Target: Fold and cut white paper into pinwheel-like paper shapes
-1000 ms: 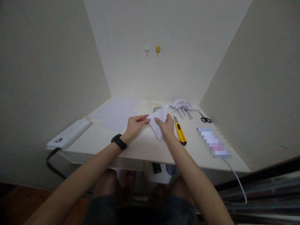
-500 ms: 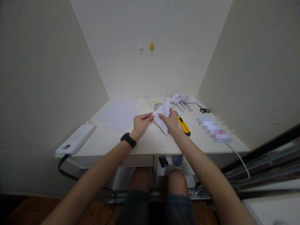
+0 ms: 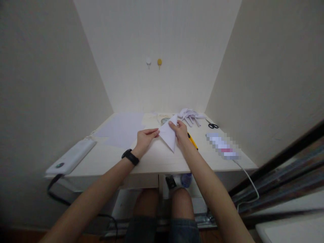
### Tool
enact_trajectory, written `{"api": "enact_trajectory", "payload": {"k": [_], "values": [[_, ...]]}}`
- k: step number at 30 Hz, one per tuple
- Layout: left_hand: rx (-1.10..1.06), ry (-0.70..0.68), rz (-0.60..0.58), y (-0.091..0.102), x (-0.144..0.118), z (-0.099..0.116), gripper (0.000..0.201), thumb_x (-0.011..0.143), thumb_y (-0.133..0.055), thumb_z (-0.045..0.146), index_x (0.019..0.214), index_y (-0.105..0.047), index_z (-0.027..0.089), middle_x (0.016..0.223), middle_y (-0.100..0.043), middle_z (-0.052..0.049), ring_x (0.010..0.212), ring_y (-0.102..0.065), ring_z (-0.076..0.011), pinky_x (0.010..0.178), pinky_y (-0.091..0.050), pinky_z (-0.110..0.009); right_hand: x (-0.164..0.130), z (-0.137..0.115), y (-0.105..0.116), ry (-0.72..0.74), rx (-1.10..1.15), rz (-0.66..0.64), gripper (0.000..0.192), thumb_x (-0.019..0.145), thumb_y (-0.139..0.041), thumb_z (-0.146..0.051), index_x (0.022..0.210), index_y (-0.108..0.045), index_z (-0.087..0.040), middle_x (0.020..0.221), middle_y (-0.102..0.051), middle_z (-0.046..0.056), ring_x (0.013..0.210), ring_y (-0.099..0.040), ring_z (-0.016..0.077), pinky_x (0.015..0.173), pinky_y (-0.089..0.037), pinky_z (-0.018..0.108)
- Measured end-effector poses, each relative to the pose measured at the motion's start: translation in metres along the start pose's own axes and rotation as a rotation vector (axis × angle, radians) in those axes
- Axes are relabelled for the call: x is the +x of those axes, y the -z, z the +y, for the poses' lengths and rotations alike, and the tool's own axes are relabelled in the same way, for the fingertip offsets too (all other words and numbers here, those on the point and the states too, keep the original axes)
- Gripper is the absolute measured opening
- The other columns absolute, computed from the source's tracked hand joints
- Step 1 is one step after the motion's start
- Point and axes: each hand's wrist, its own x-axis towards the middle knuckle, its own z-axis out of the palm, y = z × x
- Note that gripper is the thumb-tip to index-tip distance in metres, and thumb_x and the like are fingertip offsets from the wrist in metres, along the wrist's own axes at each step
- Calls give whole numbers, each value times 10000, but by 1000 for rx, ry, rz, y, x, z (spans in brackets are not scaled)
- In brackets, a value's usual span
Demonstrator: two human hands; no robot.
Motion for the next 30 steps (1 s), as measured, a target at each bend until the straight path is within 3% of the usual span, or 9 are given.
{"api": "enact_trajectory", "payload": {"k": [8, 13, 16, 20, 24, 30], "values": [[-47, -5, 82, -1, -7, 13, 182, 743, -785, 223, 904, -787, 138, 822, -774, -81, 739, -723, -186, 778, -585, -321, 27, -30, -13, -35, -75, -215, 407, 491, -895, -423, 718, -682, -160, 679, -705, 27, 594, -620, 171, 605, -504, 305], [45, -67, 13, 0, 11, 26, 318, 711, -821, 264, 1009, -775, 162, 944, -775, -86, 821, -728, -198, 802, -580, -314, 37, -33, -24, -81, -116, -335, 417, 492, -900, -413, 759, -700, -164, 698, -721, 40, 580, -634, 188, 565, -507, 311], [138, -122, -48, -1, 29, 29, 391, 714, -815, 242, 1096, -755, 183, 920, -777, -76, 812, -726, -207, 787, -576, -325, 38, -22, -26, -80, -99, -299, 416, 492, -898, -423, 758, -690, -180, 686, -716, 29, 556, -621, 184, 550, -496, 313], [193, -198, -66, -4, 43, 21, 252, 775, -745, 204, 1024, -780, 204, 975, -775, -69, 897, -722, -220, 862, -554, -337, 39, -11, -25, -60, -79, -241, 423, 494, -895, -429, 770, -682, -189, 701, -714, 19, 578, -616, 181, 571, -486, 309], [207, -266, -54, 0, 42, 9, 222, 815, -702, 189, 1019, -781, 226, 1045, -764, -57, 959, -709, -213, 887, -537, -322, 42, -11, -21, -46, -119, -230, 386, 537, -870, -456, 737, -672, -191, 637, -659, -13, 548, -562, 140, 529, -436, 264], [282, -429, -35, 7, 33, 2, 203, 862, -657, 207, 1020, -778, 249, 959, -767, -41, 865, -691, -176, 815, -525, -286, 38, -9, -21, -22, -147, -219, 367, 570, -843, -488, 731, -678, -202, 625, -638, -16, 546, -544, 137, 515, -428, 261]]}}
